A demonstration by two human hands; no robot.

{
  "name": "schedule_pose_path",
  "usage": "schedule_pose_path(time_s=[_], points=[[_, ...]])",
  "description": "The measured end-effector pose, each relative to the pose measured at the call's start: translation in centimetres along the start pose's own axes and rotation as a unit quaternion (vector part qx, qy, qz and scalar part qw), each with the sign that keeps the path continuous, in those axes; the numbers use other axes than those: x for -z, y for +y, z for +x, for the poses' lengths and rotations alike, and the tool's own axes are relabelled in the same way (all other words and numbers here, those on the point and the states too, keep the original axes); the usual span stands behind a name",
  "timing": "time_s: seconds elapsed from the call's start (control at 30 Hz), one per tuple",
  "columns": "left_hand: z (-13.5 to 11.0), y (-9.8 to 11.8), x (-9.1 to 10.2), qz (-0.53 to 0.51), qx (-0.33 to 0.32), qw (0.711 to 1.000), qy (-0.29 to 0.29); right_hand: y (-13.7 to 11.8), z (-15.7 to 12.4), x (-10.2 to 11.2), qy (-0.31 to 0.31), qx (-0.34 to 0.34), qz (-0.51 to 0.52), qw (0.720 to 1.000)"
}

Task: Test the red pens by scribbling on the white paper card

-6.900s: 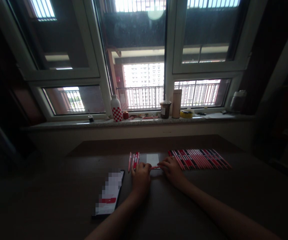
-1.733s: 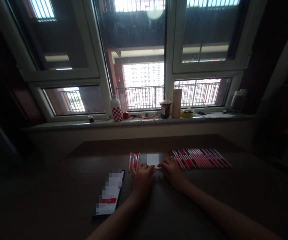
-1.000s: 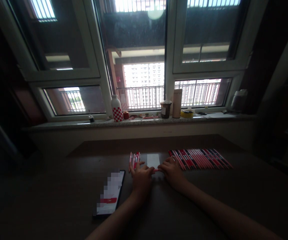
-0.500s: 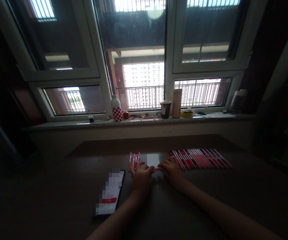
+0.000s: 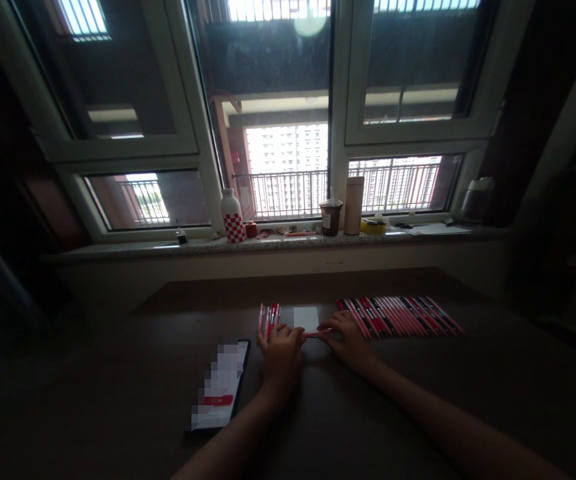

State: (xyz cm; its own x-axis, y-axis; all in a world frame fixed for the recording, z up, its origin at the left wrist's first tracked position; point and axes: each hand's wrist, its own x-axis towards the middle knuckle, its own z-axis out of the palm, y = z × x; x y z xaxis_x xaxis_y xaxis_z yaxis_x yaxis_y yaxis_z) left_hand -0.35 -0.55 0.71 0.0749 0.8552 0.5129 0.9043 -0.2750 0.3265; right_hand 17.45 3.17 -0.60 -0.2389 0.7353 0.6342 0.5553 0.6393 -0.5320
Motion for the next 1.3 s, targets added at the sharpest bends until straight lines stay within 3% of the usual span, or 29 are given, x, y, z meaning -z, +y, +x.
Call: schedule_pose_path(time_s=[0.13, 0.23, 0.47, 0.57, 0.67, 0.73, 0.93, 1.07, 1.3], points=[[0.0, 0.0, 0.0, -0.012, 0.006, 1.000, 0.001, -0.1, 0.3, 0.3, 0.016, -0.030, 0.106, 0.994], [0.0, 0.2, 0.1, -0.024, 0.006, 1.000, 0.008, -0.1, 0.4, 0.0, 0.066, -0.099, 0.228, 0.966], [0.1, 0.5, 0.1, -0.020, -0.017, 1.000, 0.002, -0.8, 0.7, -0.7, 0.085, -0.237, 0.448, 0.858], [0.1, 0.4, 0.0, -0.016, -0.026, 0.999, 0.012, -1.1, 0.8, -1.1, 0.090, -0.277, 0.554, 0.780], [0.1, 0.3, -0.1, -0.020, -0.023, 0.999, 0.023, -1.1, 1.0, -1.4, 0.128, -0.293, 0.617, 0.719], [0.1, 0.2, -0.2, -0.024, -0.023, 0.999, 0.025, -0.8, 1.2, -1.4, 0.145, -0.305, 0.637, 0.693], [0.2, 0.3, -0.3, -0.015, -0.027, 0.999, 0.027, 0.4, 1.7, -1.0, 0.149, -0.304, 0.722, 0.603], [0.2, 0.3, -0.3, -0.005, -0.028, 0.999, 0.025, 0.6, 2.1, -0.3, 0.109, -0.300, 0.755, 0.572], [0.0, 0.2, -0.4, 0.009, -0.036, 0.999, 0.016, 0.2, 2.3, 0.8, 0.058, -0.291, 0.766, 0.571]])
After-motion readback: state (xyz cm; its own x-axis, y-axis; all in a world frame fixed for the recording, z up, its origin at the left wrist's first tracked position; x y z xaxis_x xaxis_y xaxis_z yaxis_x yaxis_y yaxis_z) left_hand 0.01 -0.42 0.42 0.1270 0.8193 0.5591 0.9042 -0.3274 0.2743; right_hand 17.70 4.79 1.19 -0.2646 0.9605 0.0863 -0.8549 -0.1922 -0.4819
